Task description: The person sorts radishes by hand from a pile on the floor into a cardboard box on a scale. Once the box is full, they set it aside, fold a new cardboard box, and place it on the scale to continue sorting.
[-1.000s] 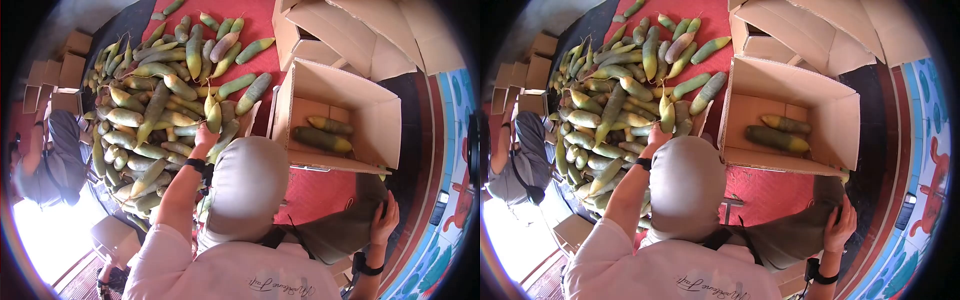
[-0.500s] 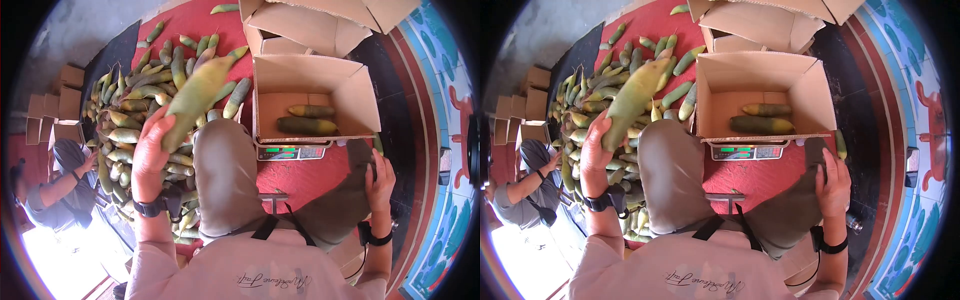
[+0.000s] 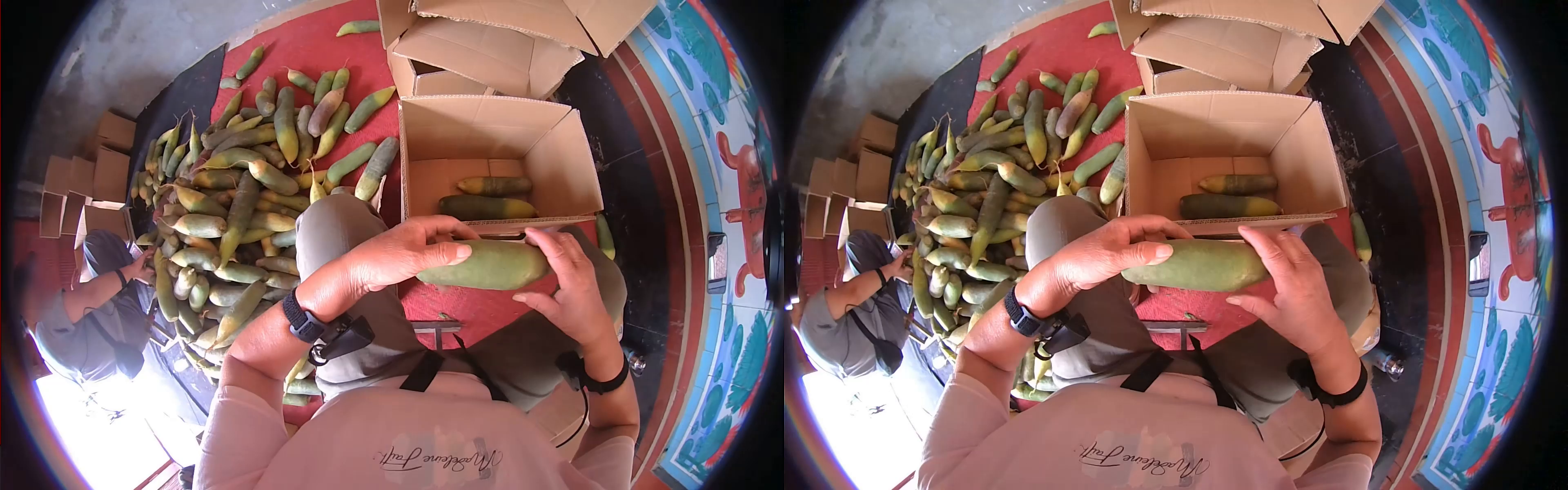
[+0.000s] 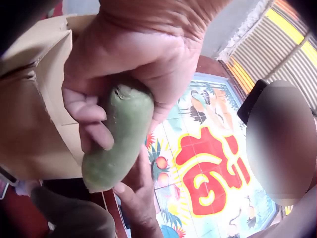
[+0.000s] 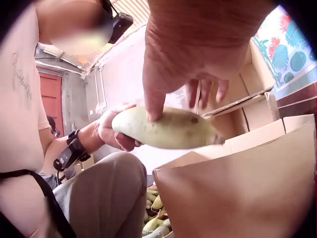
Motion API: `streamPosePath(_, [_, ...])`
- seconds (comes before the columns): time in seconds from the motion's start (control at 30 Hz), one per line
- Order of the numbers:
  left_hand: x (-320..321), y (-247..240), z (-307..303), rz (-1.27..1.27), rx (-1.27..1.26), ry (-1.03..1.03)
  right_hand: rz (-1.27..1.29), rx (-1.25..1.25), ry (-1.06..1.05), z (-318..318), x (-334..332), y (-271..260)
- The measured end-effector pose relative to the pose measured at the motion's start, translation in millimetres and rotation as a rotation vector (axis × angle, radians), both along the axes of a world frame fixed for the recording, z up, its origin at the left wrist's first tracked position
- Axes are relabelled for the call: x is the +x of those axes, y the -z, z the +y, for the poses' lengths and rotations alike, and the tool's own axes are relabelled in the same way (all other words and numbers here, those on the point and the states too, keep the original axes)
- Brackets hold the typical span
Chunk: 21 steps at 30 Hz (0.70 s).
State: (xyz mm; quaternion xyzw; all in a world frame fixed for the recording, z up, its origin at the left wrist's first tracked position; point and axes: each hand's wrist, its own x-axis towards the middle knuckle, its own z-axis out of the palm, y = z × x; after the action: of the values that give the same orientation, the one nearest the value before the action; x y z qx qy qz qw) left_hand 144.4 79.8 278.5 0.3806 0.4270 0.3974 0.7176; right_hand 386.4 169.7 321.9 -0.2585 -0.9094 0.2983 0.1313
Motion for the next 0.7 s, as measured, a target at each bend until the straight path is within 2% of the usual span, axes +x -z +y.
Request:
streamPosePath(0.03, [-0.5,4.0,0.9,0.026,0.098,0.013,-0.012,0.007,0.000,-0.7,-4.6,-0.3])
streamPosePath(0.17, [-7.8,3.7,10.1,-0.141,-0.005,-0.085,0.017,0.058,0.020,11.0,-13.8,2.0])
streamPosePath(0.23, [-11.3,6.3,12.1,0.102,0.126,-0.251,-0.004,0.084,0.103,24.6,-17.8,-4.6])
streamPosePath(0.27, [-11.9,24.0,12.9,0.126,0.161,-0.364,0.008,0.067,0.156,36.2,-16.9,-0.3])
streamPosePath(0.3, [-13.1,25.5,12.1,0.118,0.158,-0.365,0.019,0.050,0.209,49.6,-14.1,6.3])
streamPosePath(0.37, [-16.8,27.4,10.5,0.413,0.216,-0.498,-0.072,0.188,0.278,75.4,-11.7,14.0])
streamPosePath(0.5, [-18.0,36.5,11.1,0.555,0.284,-0.520,-0.437,0.356,0.289,113.0,-10.8,38.8])
streamPosePath(0.53, [-18.1,37.8,11.2,0.553,0.282,-0.525,-0.439,0.357,0.283,117.1,-14.1,45.4])
streamPosePath(0.6, [-17.2,39.7,11.5,0.657,0.345,-0.531,-0.677,0.334,0.245,123.0,-22.7,57.2])
streamPosePath(0.7, [-15.9,35.3,12.2,0.617,0.271,-0.523,-0.819,0.266,0.168,132.1,-36.1,80.6])
